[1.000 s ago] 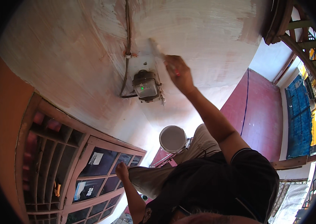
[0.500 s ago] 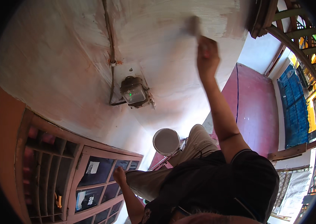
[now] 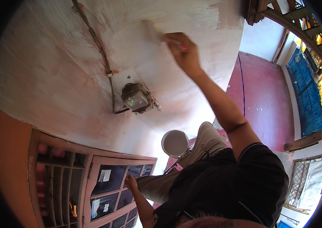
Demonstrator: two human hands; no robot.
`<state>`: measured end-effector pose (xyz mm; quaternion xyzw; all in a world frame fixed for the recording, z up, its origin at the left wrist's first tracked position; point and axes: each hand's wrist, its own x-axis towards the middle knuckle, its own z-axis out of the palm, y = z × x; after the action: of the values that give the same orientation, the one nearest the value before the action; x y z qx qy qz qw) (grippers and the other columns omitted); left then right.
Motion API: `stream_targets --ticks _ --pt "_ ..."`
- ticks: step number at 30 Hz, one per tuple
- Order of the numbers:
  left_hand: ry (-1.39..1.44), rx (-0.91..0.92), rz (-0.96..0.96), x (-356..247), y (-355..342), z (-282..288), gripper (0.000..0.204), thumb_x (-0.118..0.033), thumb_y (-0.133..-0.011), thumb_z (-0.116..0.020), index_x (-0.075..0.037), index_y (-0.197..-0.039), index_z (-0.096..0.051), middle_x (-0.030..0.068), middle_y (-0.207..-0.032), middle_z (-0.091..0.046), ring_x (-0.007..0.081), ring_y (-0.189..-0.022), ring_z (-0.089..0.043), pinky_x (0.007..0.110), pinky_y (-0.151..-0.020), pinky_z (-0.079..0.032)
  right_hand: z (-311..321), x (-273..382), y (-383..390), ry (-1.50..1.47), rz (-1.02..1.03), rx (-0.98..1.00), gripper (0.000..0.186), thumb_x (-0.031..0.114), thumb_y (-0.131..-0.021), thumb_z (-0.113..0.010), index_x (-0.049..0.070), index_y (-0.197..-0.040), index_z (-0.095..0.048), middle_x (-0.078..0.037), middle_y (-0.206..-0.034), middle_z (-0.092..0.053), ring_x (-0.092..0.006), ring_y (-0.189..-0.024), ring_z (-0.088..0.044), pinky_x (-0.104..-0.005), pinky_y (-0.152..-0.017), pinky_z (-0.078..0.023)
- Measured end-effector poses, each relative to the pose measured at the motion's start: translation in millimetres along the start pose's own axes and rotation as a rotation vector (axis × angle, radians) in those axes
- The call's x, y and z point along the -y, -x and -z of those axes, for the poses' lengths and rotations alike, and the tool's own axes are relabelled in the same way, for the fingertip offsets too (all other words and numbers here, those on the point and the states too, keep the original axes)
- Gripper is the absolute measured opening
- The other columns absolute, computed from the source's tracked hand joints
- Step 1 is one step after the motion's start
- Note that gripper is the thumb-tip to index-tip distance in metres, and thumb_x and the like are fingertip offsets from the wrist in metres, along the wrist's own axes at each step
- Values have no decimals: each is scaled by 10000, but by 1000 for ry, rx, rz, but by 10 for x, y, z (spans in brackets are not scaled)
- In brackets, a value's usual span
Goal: The person applies paint to a ceiling and wall area around an electrical box using a brush, dipping the brush into a bucket, and then descends a metal ladder.
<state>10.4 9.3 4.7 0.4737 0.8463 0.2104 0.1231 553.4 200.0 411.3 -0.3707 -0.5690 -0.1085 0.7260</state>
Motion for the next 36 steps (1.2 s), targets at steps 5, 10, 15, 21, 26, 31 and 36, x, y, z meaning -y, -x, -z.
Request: stream_targets --ticks 5,10,15,21,26,31,36 --pt "32 64 -39 -127 -29 4 411 -334 -887 -477 -53 -697 -709 172 -711 -690 403 -698 -664 538 -708 -508 1303 -516 -190 346 -53 -129 198 145 -924 -711 26 -1082 -716 -97 -1014 -730 -160 -919 -678 -273 -833 -520" --pt "13 28 -96 -26 -62 -5 420 -326 -897 -469 -44 -685 -698 173 -695 -682 401 -691 -667 525 -703 -515 1857 -644 -302 575 22 -248 176 132 -915 -704 26 -1054 -715 -127 -1009 -716 -226 -849 -696 -325 -781 -545" --pt "-18 67 -131 -81 -41 -46 397 -302 -877 -459 -56 -679 -699 175 -718 -689 408 -707 -665 529 -705 -512 1696 -728 -257 739 79 -332 153 92 -888 -682 77 -1040 -690 -130 -1003 -683 -343 -784 -684 -412 -689 -558" --pt "-8 49 -101 153 -129 -70 380 -284 -860 -462 -60 -668 -699 165 -721 -693 404 -702 -661 523 -694 -509 669 -172 61 445 49 -159 191 52 -887 -718 40 -1073 -677 -155 -1045 -678 -321 -858 -689 -354 -710 -557" --pt "-13 60 -78 55 -77 -91 384 -292 -858 -462 -64 -666 -705 163 -713 -693 400 -707 -665 521 -697 -509 768 13 55 250 96 -86 187 37 -890 -710 29 -1074 -680 -154 -1058 -687 -323 -914 -689 -359 -776 -556" --pt "14 37 -66 -21 -22 -31 383 -303 -849 -474 -61 -657 -701 152 -698 -691 388 -691 -665 510 -687 -511 1731 -431 -65 558 142 -237 204 -15 -897 -682 27 -1097 -682 -145 -1094 -698 -286 -964 -691 -340 -835 -541" --pt "22 52 -84 -114 -15 -40 387 -310 -849 -475 -58 -655 -695 147 -689 -686 382 -684 -662 511 -685 -507 2388 -889 -178 794 155 -326 152 91 -921 -679 31 -1060 -688 -153 -1030 -689 -337 -861 -688 -403 -730 -564"
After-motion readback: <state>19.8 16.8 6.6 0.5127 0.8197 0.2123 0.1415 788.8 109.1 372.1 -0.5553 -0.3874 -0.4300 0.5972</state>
